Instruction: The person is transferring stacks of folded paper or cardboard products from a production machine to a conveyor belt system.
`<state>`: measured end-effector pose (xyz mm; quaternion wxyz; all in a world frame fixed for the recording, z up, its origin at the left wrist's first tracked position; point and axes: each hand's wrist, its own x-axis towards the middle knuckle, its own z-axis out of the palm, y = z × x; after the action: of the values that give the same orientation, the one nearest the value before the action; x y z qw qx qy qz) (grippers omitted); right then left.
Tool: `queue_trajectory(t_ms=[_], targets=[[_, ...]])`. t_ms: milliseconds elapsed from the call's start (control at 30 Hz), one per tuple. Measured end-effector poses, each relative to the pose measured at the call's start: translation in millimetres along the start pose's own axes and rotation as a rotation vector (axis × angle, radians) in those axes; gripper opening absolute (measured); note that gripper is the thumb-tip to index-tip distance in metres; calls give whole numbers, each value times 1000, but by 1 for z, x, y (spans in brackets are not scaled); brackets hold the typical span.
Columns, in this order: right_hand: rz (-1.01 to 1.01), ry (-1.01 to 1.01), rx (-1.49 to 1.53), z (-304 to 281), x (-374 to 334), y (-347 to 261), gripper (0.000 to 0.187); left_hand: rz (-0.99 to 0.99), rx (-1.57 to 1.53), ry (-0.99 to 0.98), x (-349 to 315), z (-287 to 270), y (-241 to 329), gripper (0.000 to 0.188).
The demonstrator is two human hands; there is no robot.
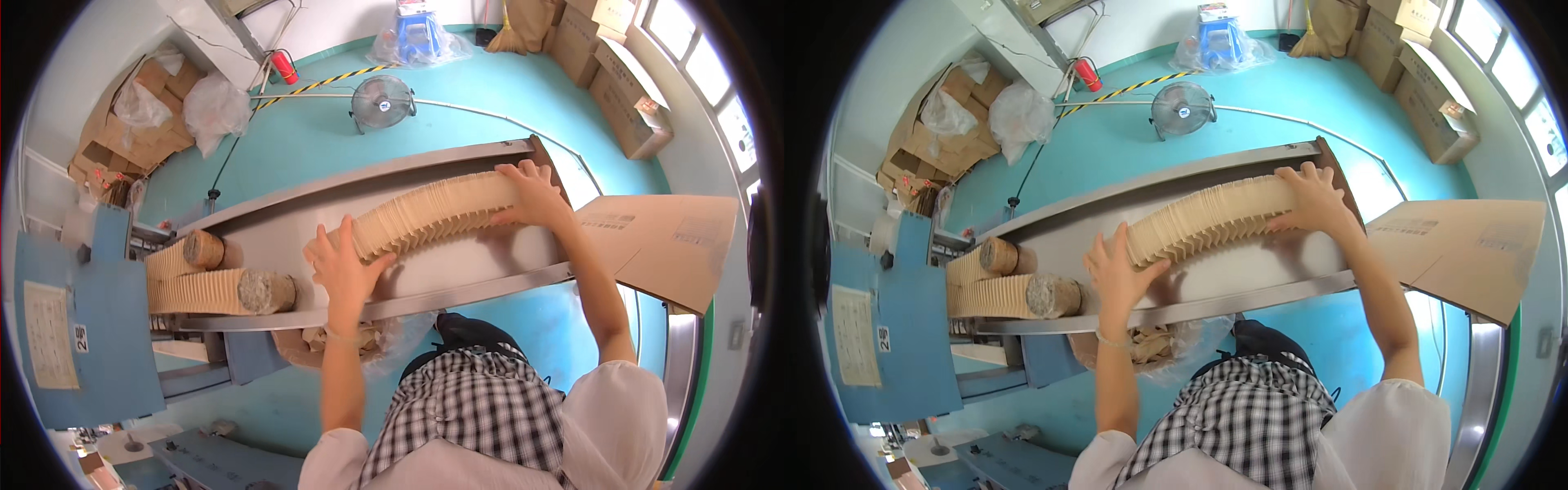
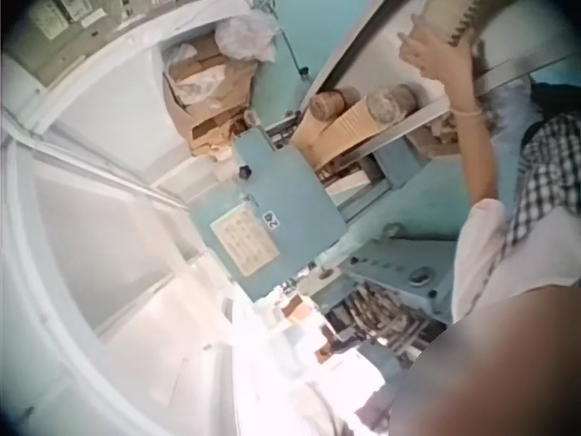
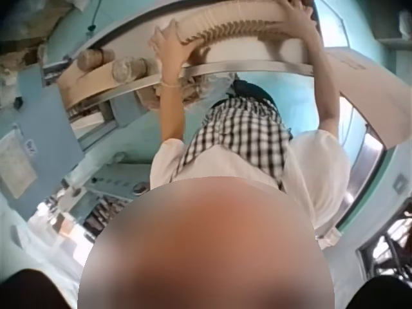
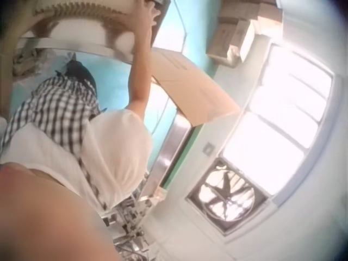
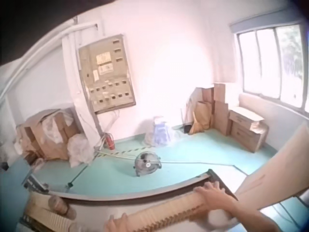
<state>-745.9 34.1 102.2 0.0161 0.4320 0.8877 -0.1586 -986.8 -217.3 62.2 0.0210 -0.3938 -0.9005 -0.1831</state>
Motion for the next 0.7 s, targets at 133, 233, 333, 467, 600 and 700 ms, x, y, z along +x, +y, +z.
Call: queue_trajectory(t_ms=[133,233,333,467,600,700], targets=[[69,259,-42,24,-6,-13,90,69,12,-85,27,-8,6,103],[88,185,-6,26,1,-24,85,194,-45,-80,47,-1,-15,97],[75,271,15,31,-19,-25,82,199,-130,42,37,4,-15,86],[56,510,-5,25,-81,-36,74,255,-167,158,6,-11,-5,79],[52,728,109,5,-153,-29,73,379,-211,365,-37,-56,27,79],[67,830,128,-4,-210,-18,74,402,-268,387,-74,-88,57,82]])
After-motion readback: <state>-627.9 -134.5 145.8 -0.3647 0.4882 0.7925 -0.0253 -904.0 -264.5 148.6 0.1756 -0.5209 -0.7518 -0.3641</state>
